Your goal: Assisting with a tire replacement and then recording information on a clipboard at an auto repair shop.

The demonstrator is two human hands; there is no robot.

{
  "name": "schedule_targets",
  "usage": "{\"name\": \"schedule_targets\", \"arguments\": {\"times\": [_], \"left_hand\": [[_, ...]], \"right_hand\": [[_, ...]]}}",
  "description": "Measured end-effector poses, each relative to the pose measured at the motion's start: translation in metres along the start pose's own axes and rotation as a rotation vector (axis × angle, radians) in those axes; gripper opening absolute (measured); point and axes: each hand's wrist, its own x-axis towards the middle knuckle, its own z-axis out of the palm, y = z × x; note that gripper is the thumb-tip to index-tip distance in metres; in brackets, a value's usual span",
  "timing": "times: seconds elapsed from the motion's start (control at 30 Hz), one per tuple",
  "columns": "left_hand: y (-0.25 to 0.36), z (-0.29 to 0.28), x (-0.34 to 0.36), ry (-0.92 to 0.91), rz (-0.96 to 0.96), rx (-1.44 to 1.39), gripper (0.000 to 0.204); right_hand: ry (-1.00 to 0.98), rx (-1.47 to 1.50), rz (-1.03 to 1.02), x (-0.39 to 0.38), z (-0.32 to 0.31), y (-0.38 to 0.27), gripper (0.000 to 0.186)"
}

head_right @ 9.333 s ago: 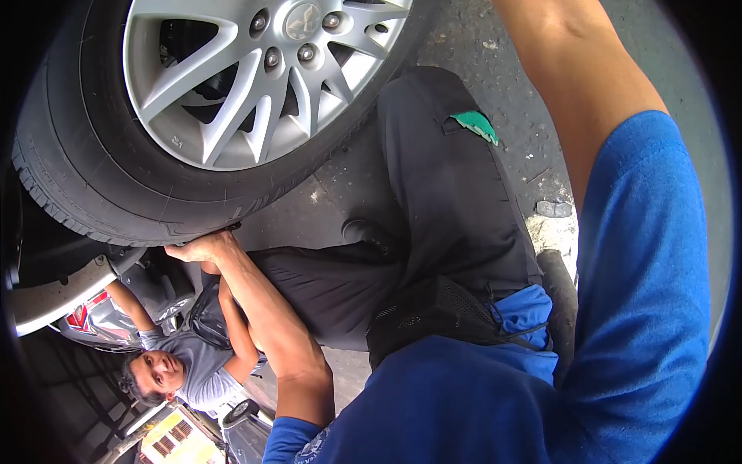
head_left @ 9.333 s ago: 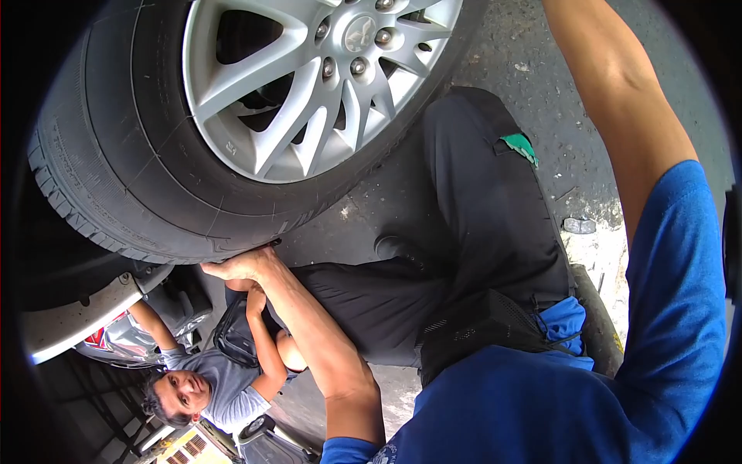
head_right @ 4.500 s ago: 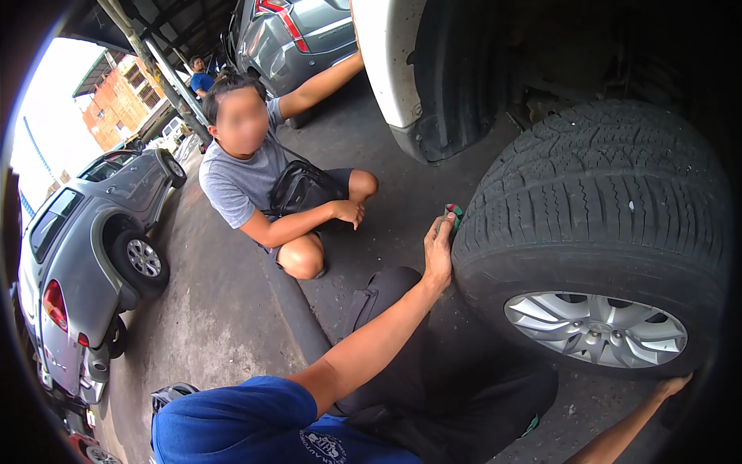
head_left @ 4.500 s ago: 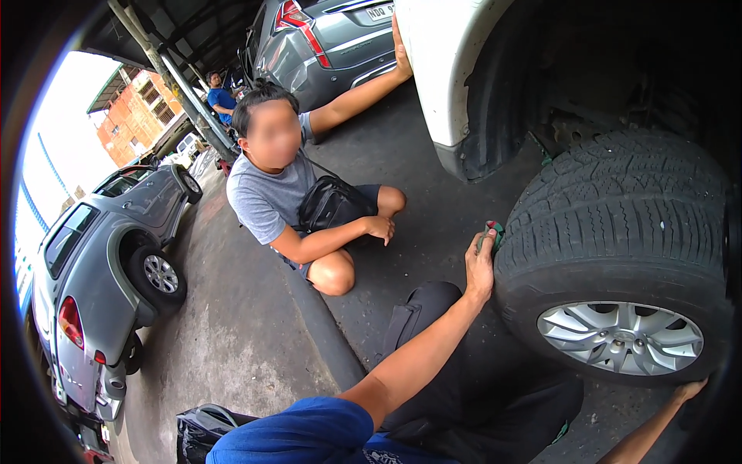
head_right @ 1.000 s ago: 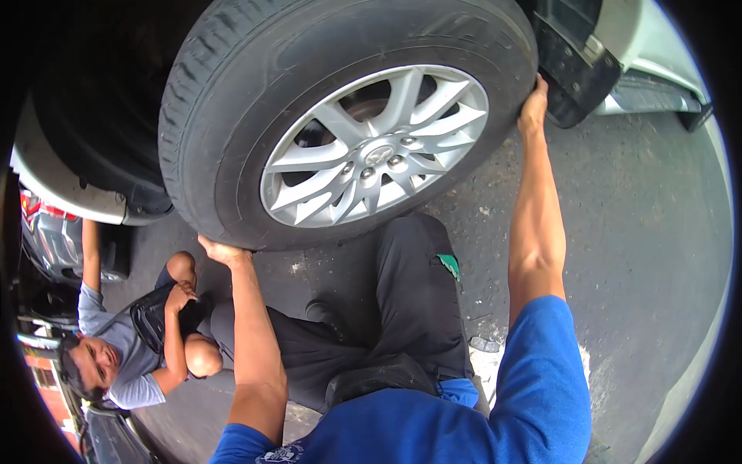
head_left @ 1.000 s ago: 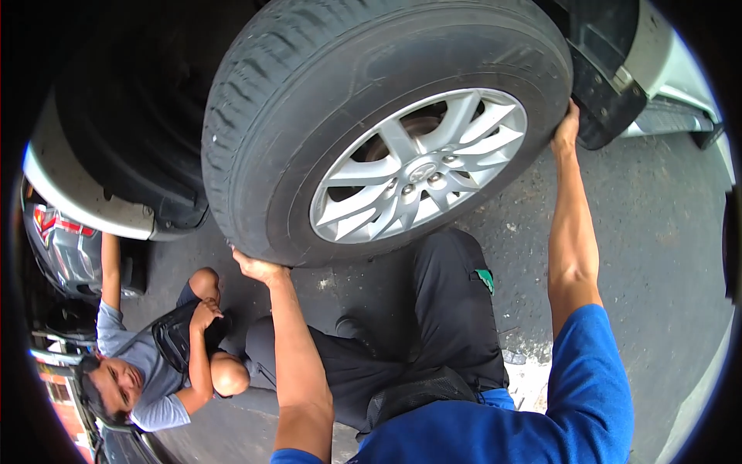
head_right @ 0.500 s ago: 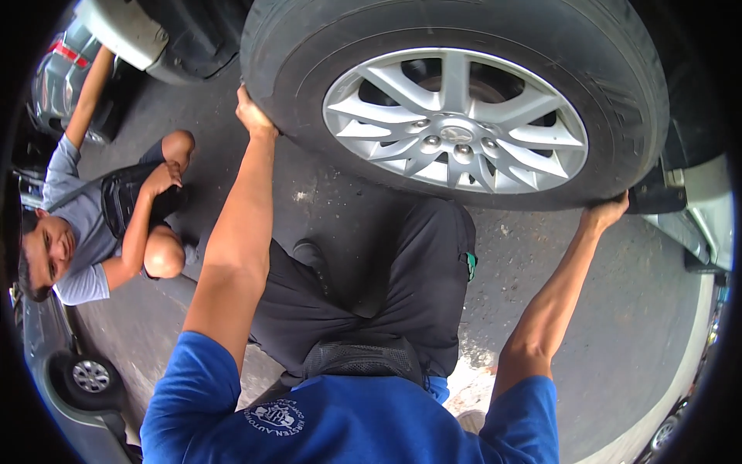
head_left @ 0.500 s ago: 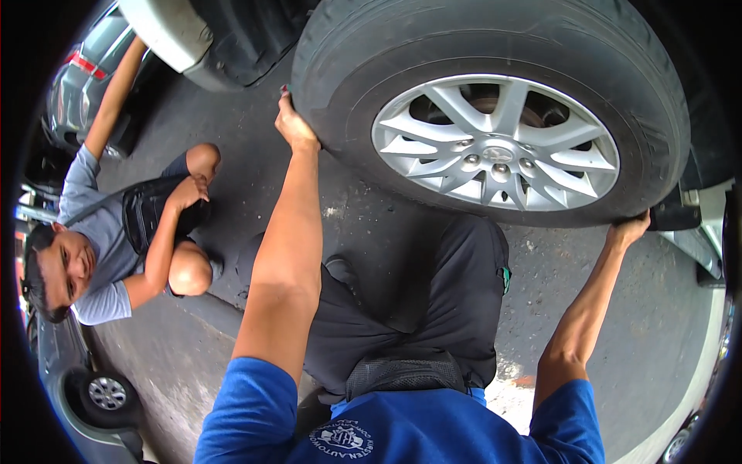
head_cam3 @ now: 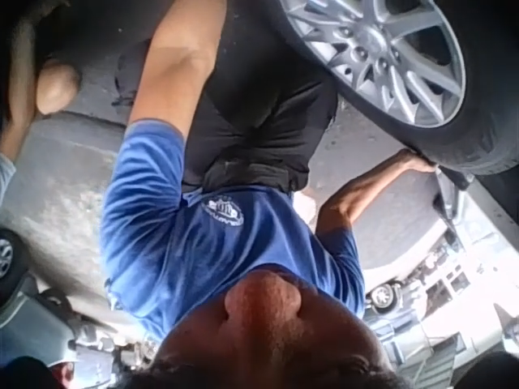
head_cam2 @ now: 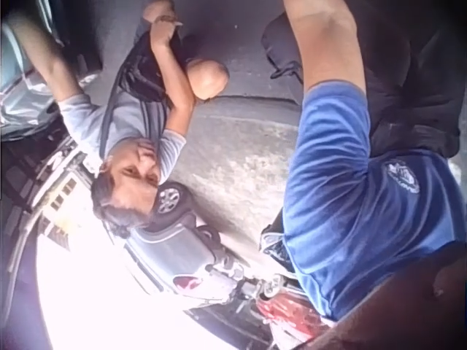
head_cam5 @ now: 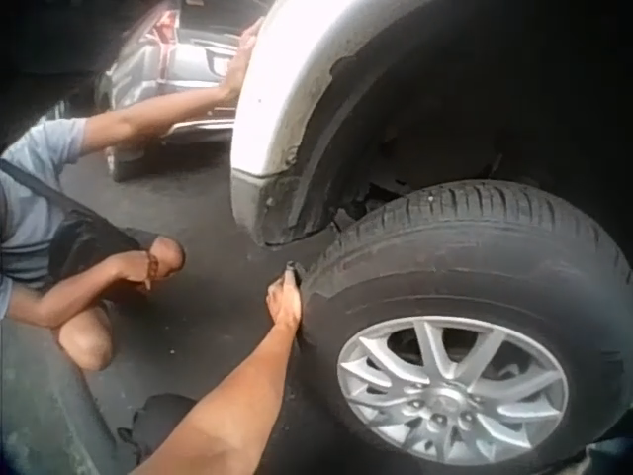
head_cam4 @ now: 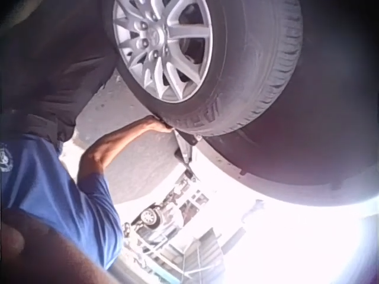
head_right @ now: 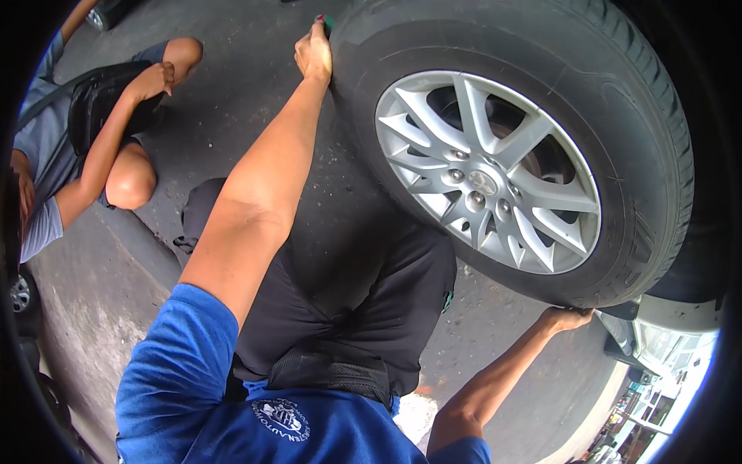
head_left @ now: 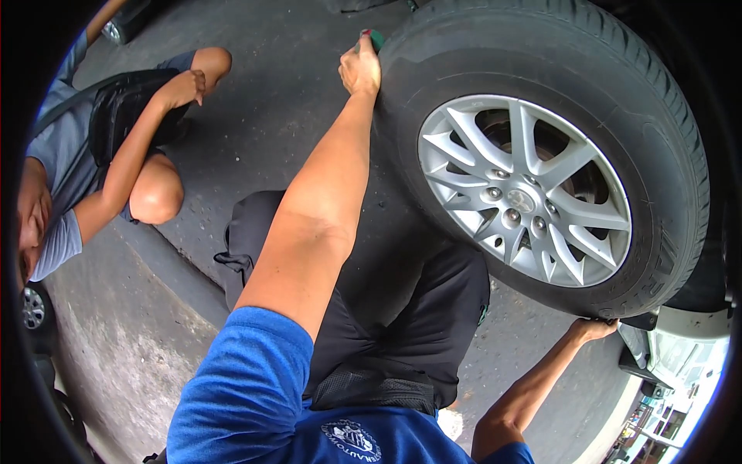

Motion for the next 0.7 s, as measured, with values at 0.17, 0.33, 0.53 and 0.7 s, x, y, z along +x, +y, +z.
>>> {"name": "schedule_targets", "arguments": {"times": [0.17,0.33,0.53,0.7], "left_hand": [[0.006,-0.002,-0.013,-0.03,-0.022,-0.042,0.063],[-0.005,-0.007,-0.018,-0.158,0.123,-0.13,0.06],[-0.008,-0.008,-0.018,-0.123,0.128,-0.117,0.061],[-0.009,-0.001,-0.017,-0.05,0.062,-0.185,0.064]], "right_hand": [[0.066,0.023,0.014,-0.006,0.012,-0.009,0.052],[0.176,0.092,-0.012,0.012,0.009,0.009,0.052],[0.141,0.12,-0.015,0.001,0.021,0.007,0.05],[0.071,0.189,0.0,0.016,0.003,0.014,0.05]]}}
